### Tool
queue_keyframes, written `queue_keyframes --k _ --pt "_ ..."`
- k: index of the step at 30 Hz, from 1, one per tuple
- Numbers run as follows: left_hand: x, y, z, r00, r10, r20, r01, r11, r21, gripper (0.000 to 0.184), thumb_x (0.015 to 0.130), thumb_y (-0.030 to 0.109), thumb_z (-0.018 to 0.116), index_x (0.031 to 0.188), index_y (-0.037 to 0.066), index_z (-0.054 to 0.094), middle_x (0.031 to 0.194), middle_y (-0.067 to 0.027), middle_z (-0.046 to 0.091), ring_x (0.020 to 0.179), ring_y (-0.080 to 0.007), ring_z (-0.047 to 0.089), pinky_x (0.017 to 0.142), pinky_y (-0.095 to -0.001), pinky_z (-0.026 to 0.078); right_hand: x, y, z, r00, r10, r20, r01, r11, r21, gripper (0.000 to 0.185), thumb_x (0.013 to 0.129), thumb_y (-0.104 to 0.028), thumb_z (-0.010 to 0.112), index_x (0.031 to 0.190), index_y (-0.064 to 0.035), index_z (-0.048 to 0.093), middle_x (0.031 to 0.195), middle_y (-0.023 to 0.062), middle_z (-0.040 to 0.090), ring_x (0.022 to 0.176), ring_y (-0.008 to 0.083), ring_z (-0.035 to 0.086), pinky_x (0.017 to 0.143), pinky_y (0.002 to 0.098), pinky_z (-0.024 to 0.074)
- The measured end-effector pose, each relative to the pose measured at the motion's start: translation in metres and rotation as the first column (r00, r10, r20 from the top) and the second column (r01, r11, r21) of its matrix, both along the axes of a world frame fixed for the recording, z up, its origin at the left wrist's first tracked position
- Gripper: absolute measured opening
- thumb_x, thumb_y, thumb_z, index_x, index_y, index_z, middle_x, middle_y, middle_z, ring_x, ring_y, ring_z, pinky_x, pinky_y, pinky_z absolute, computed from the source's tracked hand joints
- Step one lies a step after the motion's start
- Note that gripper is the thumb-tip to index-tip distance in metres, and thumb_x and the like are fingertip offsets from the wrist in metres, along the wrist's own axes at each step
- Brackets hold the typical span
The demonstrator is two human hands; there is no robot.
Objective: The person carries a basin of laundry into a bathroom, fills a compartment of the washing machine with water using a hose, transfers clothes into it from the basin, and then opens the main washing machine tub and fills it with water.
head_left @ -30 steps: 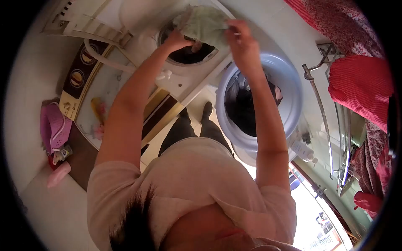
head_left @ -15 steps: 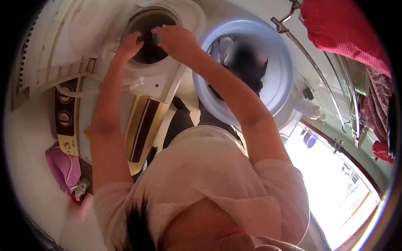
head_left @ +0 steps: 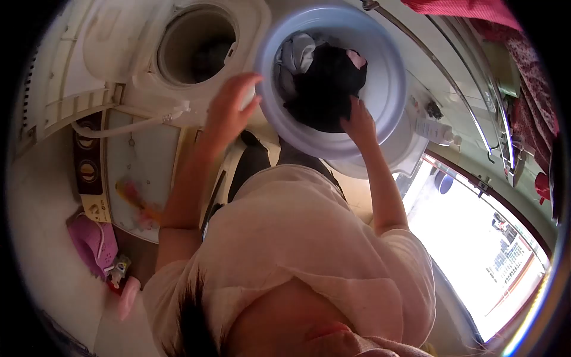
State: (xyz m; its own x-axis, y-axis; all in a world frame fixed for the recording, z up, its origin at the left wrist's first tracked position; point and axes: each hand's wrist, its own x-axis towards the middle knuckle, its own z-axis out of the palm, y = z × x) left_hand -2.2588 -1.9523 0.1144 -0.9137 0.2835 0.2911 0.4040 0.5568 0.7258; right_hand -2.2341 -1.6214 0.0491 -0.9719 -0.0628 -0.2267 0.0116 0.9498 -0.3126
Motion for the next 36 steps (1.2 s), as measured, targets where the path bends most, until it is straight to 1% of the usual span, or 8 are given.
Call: queue_keyframes --k 5,10,18,25,29,32,34,36 --pt "0.009 0.055 0.001 0.971 -0.199 0.133 0.197 0.98 0.031 0.054 0.075 0.007 0.066 0.125 0.009 0.045 0.121 -0.0103 0.051 0.111 -0.0278 0.05 0.092 -0.0366 0.044 -0.015 0.003 0.032 0.997 0.033 -0.073 -0.045 0.986 -0.16 0.027 0.073 -0.005 0.059 0.1 -0.0007 0.055 0.09 0.0143 0.057 0.08 0.0299 0.061 0.072 0.0383 0.0498" --pt "0.002 0.1 -0.038 0.93 -0.351 0.107 0.367 0.891 -0.268 0.075 0.062 0.019 0.078 0.128 0.011 0.044 0.132 -0.0152 0.041 0.114 -0.0324 0.047 0.093 -0.0387 0.043 -0.008 -0.014 0.117 0.997 -0.037 0.061 0.072 0.529 -0.845 0.018 0.076 0.007 0.052 0.09 -0.0008 0.059 0.086 0.0062 0.051 0.077 0.0116 0.055 0.07 0.022 0.0442" --pt "-0.002 0.136 -0.061 0.916 -0.303 0.263 0.4 0.72 -0.567 0.032 0.069 0.005 0.061 0.101 0.006 0.061 0.106 -0.0161 0.051 0.088 -0.0327 0.056 0.07 -0.0373 0.052 -0.01 -0.007 0.045 0.972 0.232 -0.033 -0.233 0.935 -0.269 0.074 0.064 -0.016 0.074 0.129 -0.0131 0.037 0.123 0.0163 0.038 0.104 0.0381 0.052 0.085 0.0441 0.0474" --pt "0.0 0.131 -0.021 0.9 -0.405 0.163 0.435 0.8 -0.413 0.024 0.07 0.007 0.06 0.093 0.007 0.064 0.108 -0.0136 0.05 0.089 -0.0317 0.055 0.069 -0.0389 0.052 -0.012 -0.003 0.055 0.997 0.027 0.068 0.012 0.853 -0.521 0.055 0.066 0.008 0.058 0.118 -0.0085 0.05 0.109 0.013 0.048 0.085 0.0247 0.058 0.074 0.0296 0.0512" --pt "-0.001 0.121 0.035 0.931 -0.365 0.023 0.364 0.918 -0.158 0.028 0.066 0.011 0.067 0.093 0.005 0.064 0.11 -0.015 0.051 0.093 -0.0313 0.055 0.076 -0.0388 0.05 -0.009 0.024 0.054 0.987 -0.157 -0.024 0.08 0.621 -0.78 0.073 0.07 0.013 0.063 0.134 -0.0121 0.036 0.132 0.0103 0.039 0.112 0.0226 0.05 0.086 0.033 0.0485" --pt "-0.014 0.098 0.064 0.952 -0.305 -0.032 0.305 0.93 0.205 0.039 0.066 0.009 0.07 0.103 0.002 0.06 0.111 -0.0176 0.055 0.095 -0.0315 0.057 0.084 -0.0374 0.047 -0.014 0.049 0.028 0.953 -0.292 0.086 0.231 0.51 -0.829 0.066 0.081 -0.004 0.066 0.137 -0.0113 0.032 0.133 0.0179 0.039 0.115 0.0265 0.048 0.091 0.0364 0.0445" --pt "-0.01 0.075 0.071 0.96 -0.184 0.211 0.025 0.807 0.59 0.048 0.069 0.006 0.07 0.113 -0.001 0.052 0.103 -0.0138 0.06 0.089 -0.0222 0.061 0.075 -0.0323 0.049 -0.017 0.052 -0.001 0.956 -0.279 -0.086 0.138 0.69 -0.71 0.065 0.082 -0.015 0.067 0.137 -0.0114 0.033 0.131 0.0171 0.042 0.114 0.0287 0.049 0.092 0.0366 0.0439" --pt "-0.014 0.039 0.095 0.934 -0.098 0.343 -0.126 0.809 0.575 0.04 0.075 0.0 0.067 0.112 -0.004 0.053 0.094 -0.0088 0.064 0.083 -0.0127 0.062 0.076 -0.027 0.051 -0.023 0.04 0.003 0.964 -0.258 -0.064 0.134 0.679 -0.721 0.067 0.08 -0.021 0.07 0.136 -0.0108 0.035 0.129 0.0166 0.044 0.114 0.0296 0.048 0.091 0.0377 0.0443"
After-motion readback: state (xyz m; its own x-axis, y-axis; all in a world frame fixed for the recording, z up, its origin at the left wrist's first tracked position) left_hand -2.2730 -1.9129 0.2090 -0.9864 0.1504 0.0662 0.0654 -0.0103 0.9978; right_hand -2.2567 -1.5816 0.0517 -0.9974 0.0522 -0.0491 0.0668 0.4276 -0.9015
